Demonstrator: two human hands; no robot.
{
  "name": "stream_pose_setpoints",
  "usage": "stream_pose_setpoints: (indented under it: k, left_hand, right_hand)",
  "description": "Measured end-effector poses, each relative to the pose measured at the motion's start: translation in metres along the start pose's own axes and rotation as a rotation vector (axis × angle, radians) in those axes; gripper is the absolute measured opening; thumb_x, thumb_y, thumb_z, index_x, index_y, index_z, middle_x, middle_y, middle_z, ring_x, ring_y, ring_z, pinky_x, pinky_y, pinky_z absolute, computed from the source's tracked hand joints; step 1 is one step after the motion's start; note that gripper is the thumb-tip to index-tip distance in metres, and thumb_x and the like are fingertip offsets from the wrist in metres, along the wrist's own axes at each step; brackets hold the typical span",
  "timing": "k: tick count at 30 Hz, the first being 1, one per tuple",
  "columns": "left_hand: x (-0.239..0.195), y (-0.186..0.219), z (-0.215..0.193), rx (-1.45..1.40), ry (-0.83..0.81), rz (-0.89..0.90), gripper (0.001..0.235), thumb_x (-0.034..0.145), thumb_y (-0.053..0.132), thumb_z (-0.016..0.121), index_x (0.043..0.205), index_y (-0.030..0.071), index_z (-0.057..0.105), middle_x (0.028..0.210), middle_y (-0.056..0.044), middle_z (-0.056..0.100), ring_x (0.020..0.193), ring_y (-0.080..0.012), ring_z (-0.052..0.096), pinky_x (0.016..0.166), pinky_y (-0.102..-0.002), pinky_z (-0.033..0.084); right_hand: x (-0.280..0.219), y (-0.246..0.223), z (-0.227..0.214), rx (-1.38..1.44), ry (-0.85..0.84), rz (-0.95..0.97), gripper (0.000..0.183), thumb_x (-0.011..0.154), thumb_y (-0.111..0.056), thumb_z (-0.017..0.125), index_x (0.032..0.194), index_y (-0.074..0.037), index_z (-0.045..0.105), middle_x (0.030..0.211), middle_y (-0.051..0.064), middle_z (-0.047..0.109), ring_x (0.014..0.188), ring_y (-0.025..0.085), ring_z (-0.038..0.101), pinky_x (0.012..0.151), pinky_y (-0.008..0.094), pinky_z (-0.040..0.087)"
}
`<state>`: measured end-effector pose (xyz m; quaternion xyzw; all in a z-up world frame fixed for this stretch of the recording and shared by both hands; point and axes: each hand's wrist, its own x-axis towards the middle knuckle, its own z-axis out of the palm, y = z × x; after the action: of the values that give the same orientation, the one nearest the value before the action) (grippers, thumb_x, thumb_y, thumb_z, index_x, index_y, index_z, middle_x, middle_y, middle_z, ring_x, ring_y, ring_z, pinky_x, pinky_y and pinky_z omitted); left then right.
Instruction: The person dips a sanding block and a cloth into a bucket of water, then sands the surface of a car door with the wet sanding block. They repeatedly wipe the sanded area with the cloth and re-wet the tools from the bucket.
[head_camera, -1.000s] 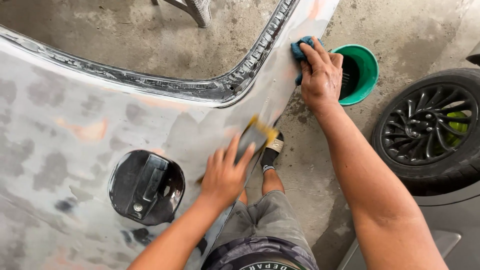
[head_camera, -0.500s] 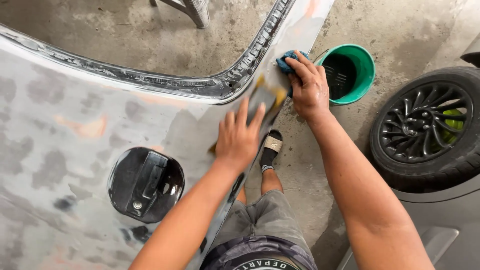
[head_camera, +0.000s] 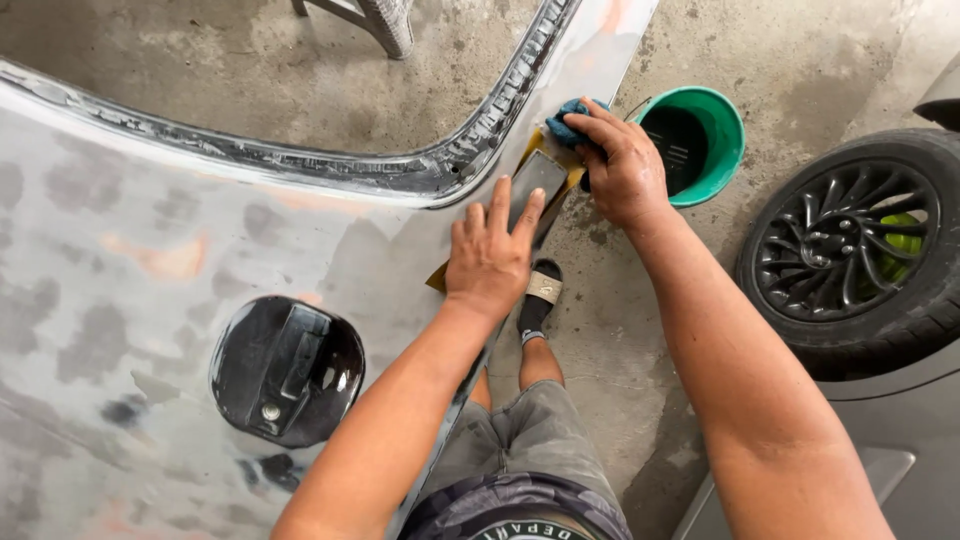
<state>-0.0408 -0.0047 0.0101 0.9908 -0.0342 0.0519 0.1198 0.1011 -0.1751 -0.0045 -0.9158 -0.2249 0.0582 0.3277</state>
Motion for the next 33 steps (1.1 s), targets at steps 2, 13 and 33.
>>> stream_pose_setpoints:
  k: [2,13,33]
  left_hand:
    - [-0.036,-0.001,-0.02,-0.023,-0.007,0.008,0.059,0.088,0.009,0.059,0.146,0.019,0.057,0.149,-0.022,0.051,0.103,-0.0359,0.058,0.084,-0.046,0.049]
    - [-0.046,0.003,-0.017,-0.1,0.02,-0.085,0.047,0.093,0.02,0.065,0.14,0.018,0.06,0.143,-0.025,0.053,0.1,-0.0403,0.058,0.081,-0.05,0.049]
    - [0.002,-0.012,0.001,-0.081,0.004,-0.046,0.049,0.095,0.016,0.06,0.144,0.019,0.061,0.146,-0.022,0.05,0.108,-0.0374,0.058,0.087,-0.05,0.05]
  right_hand:
    - [0.001,-0.005,-0.003,-0.005,-0.003,0.026,0.035,0.096,-0.009,0.07,0.13,-0.017,0.072,0.148,0.005,0.062,0.123,0.033,0.062,0.106,0.041,0.047]
    - [0.005,-0.005,-0.001,0.039,0.013,0.112,0.032,0.097,-0.012,0.071,0.129,-0.018,0.072,0.147,0.005,0.062,0.119,0.031,0.063,0.105,0.04,0.048]
    - [-0.007,0.0,0.016,0.055,0.087,0.131,0.036,0.097,-0.009,0.07,0.132,-0.017,0.071,0.147,0.009,0.062,0.125,0.031,0.062,0.109,0.04,0.048]
